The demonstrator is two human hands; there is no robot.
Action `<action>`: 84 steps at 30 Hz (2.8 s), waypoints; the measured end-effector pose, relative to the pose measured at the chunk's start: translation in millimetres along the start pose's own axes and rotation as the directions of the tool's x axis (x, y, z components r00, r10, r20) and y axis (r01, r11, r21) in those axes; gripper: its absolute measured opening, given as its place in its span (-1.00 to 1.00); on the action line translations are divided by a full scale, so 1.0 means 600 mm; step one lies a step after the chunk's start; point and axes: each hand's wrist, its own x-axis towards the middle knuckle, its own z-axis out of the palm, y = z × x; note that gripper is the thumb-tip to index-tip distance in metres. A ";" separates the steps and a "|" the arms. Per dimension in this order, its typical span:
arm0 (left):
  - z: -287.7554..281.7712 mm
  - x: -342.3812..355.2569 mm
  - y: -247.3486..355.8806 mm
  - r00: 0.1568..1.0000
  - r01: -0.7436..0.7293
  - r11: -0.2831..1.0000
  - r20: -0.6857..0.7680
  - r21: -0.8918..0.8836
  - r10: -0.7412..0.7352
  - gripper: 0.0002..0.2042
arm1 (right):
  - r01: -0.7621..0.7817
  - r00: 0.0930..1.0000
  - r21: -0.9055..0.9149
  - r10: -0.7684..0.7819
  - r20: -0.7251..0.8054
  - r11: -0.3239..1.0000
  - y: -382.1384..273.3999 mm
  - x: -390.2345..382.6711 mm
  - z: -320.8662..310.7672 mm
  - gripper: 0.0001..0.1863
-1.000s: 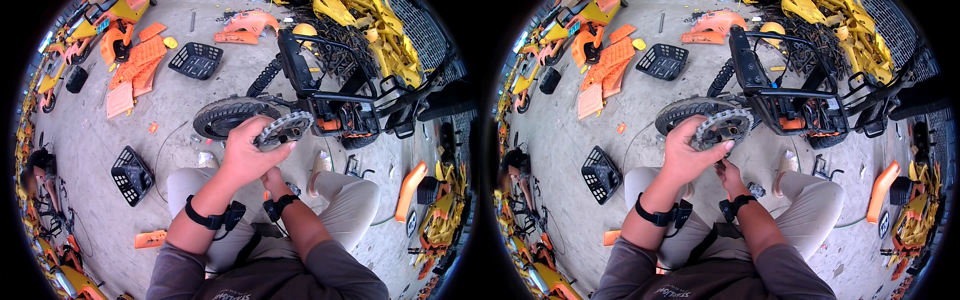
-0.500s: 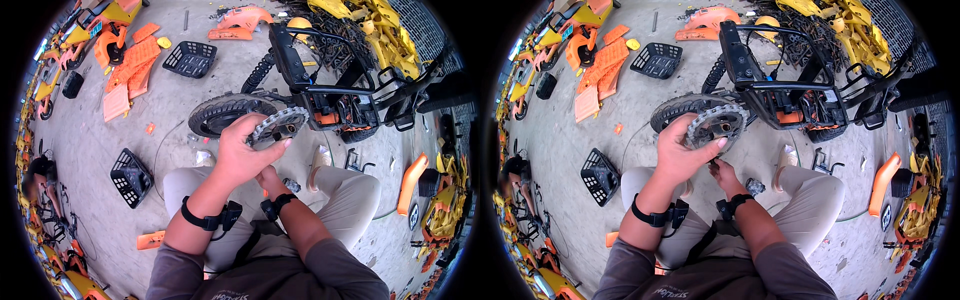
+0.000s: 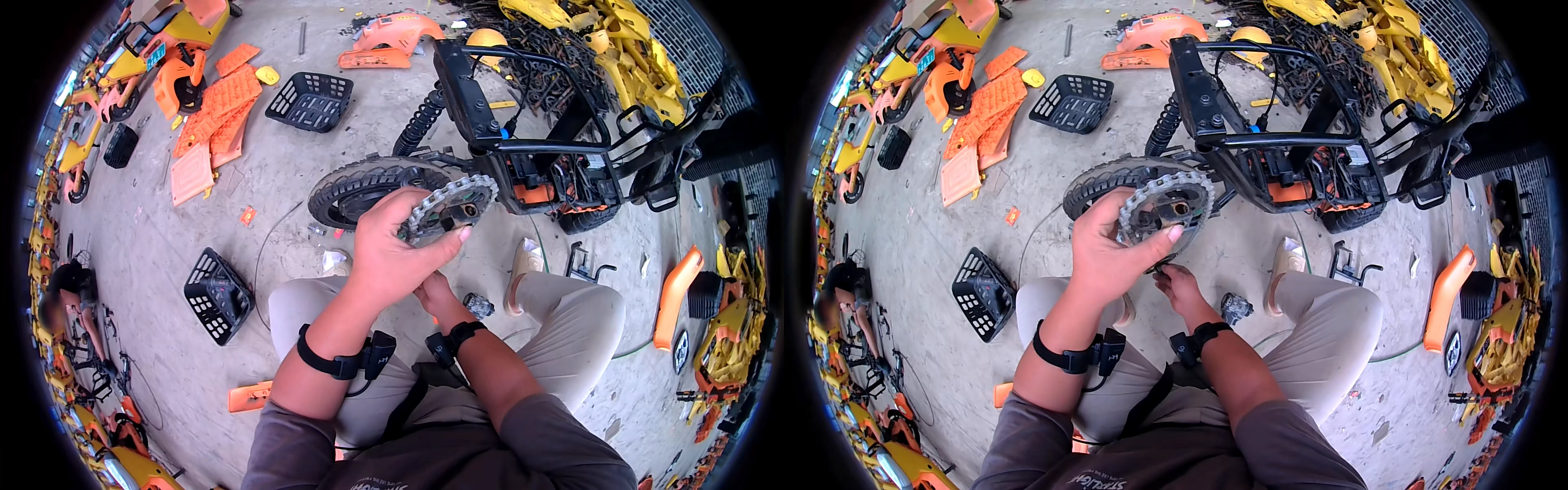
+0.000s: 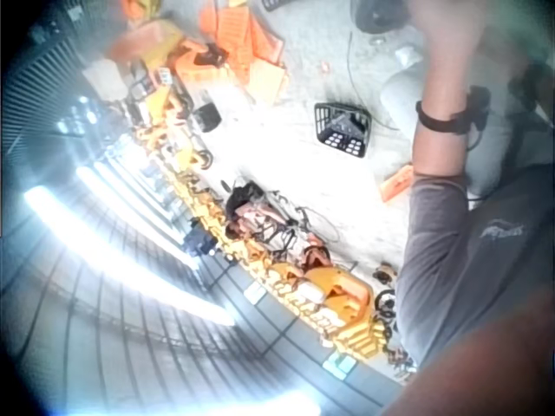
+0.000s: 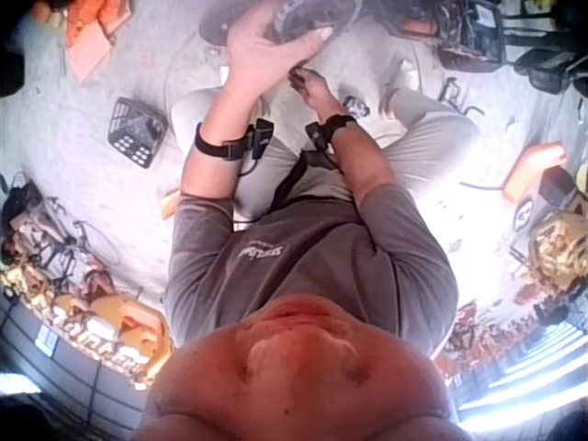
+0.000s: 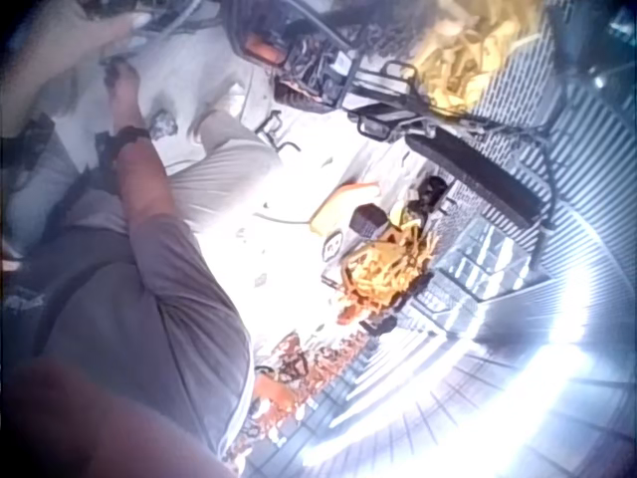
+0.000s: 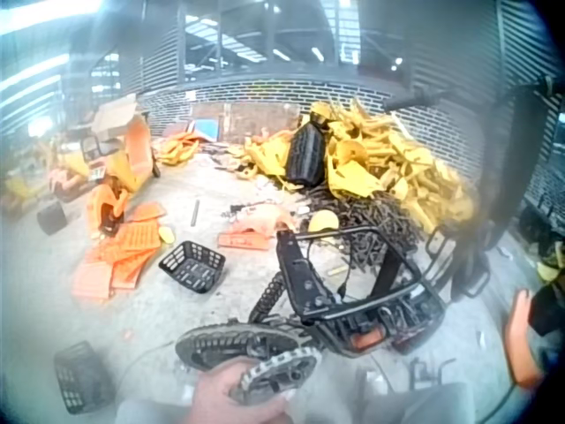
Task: The person manipulates a drive chain and a sprocket by hand while working on a vehicle frame.
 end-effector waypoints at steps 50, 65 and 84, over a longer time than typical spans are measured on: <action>0.001 -0.007 0.004 0.994 -0.098 0.993 0.036 -0.065 0.100 -0.60 | 0.185 0.965 0.287 -0.228 0.127 0.940 -0.064 -0.027 0.038 -0.50; -0.002 -0.008 0.005 0.987 -0.141 0.988 0.065 -0.063 0.145 -0.63 | 0.023 0.945 0.358 -0.137 0.298 0.933 -0.057 -0.031 -0.017 -0.52; 0.002 -0.008 0.014 0.995 -0.092 0.992 0.018 -0.086 0.094 -0.69 | 0.001 0.999 0.281 -0.014 0.043 0.960 -0.053 -0.024 -0.026 -0.71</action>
